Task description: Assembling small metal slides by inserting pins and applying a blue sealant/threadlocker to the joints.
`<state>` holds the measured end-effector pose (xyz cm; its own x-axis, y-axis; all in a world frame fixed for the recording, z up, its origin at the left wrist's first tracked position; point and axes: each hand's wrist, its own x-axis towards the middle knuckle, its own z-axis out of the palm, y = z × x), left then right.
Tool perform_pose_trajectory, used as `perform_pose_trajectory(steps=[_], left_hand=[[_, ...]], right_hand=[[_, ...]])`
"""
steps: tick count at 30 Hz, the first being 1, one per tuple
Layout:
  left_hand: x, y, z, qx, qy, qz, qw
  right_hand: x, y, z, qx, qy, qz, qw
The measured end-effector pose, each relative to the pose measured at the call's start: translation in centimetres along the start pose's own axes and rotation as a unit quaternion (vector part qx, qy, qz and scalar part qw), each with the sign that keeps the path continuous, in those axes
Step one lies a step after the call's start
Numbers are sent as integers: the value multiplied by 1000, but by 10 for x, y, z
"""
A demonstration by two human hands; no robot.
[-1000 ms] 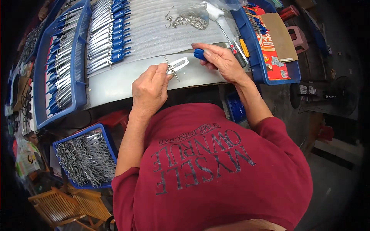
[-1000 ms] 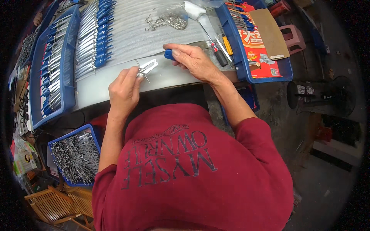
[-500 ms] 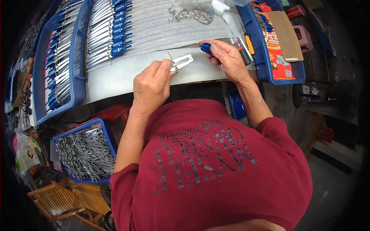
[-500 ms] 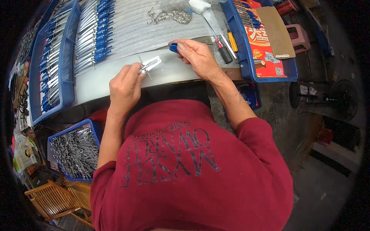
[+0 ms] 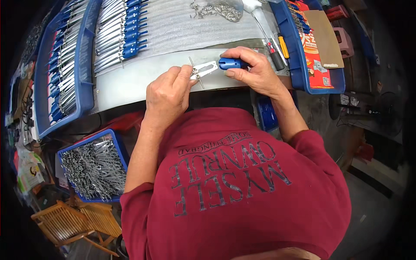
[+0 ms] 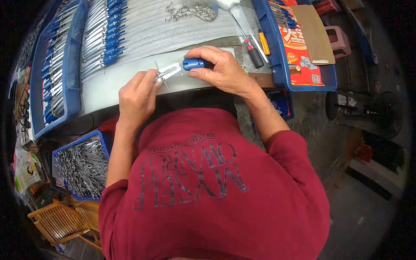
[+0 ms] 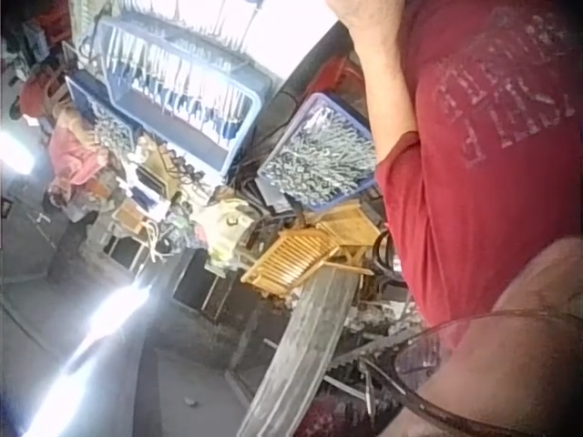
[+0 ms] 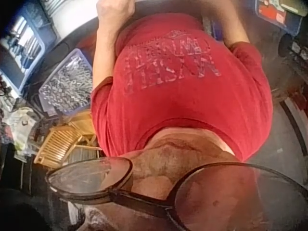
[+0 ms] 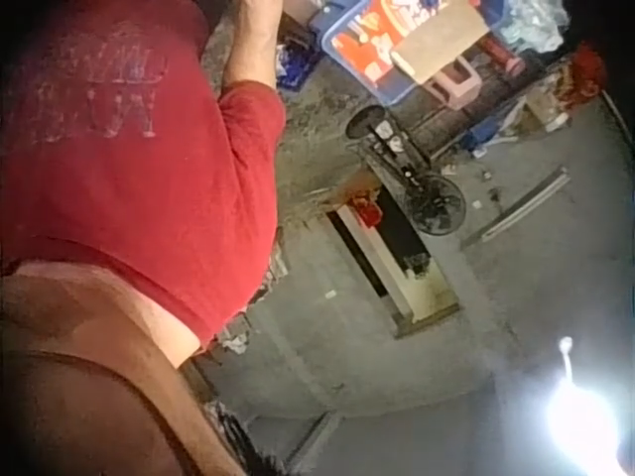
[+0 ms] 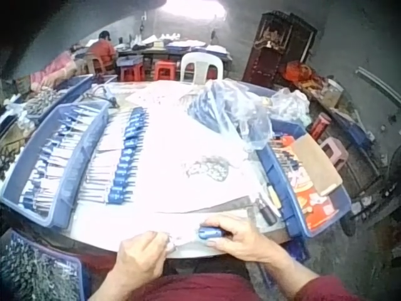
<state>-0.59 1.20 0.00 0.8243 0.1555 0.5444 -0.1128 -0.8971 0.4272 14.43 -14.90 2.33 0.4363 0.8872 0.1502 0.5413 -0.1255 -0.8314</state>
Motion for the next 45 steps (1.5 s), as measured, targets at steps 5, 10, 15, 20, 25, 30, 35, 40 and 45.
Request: perform_pose_trajectory(steps=[5, 10, 15, 20, 25, 30, 35, 40, 45], left_hand=[[-3, 1, 0, -13, -6, 8, 1000], [-2, 5, -2, -25, -32, 20, 999], [-4, 6, -3, -37, -38, 22, 998], [-7, 7, -5, -51, -52, 23, 997], [-11, 8, -6, -56, -58, 22, 996], [-12, 9, -8, -84, -61, 14, 995], [-14, 9, -8, -100, -51, 12, 994], [-14, 14, -7, -106, -62, 14, 992], [-15, 16, -6, -102, -63, 6, 993]], right_hand=[[1, 0, 0, -32, -21, -57, 998], [3, 0, 3, -42, -61, -120, 990], [2, -1, 8, -40, -58, -133, 989], [-1, -4, 10, -55, -58, -155, 985], [-4, -7, 11, -87, -66, -175, 978], [-5, -8, 11, -48, -71, -165, 983], [-5, -12, 11, -53, -78, -162, 982], [-7, -14, 20, -58, -85, -197, 975], [-6, -14, 22, -46, -82, -173, 980]])
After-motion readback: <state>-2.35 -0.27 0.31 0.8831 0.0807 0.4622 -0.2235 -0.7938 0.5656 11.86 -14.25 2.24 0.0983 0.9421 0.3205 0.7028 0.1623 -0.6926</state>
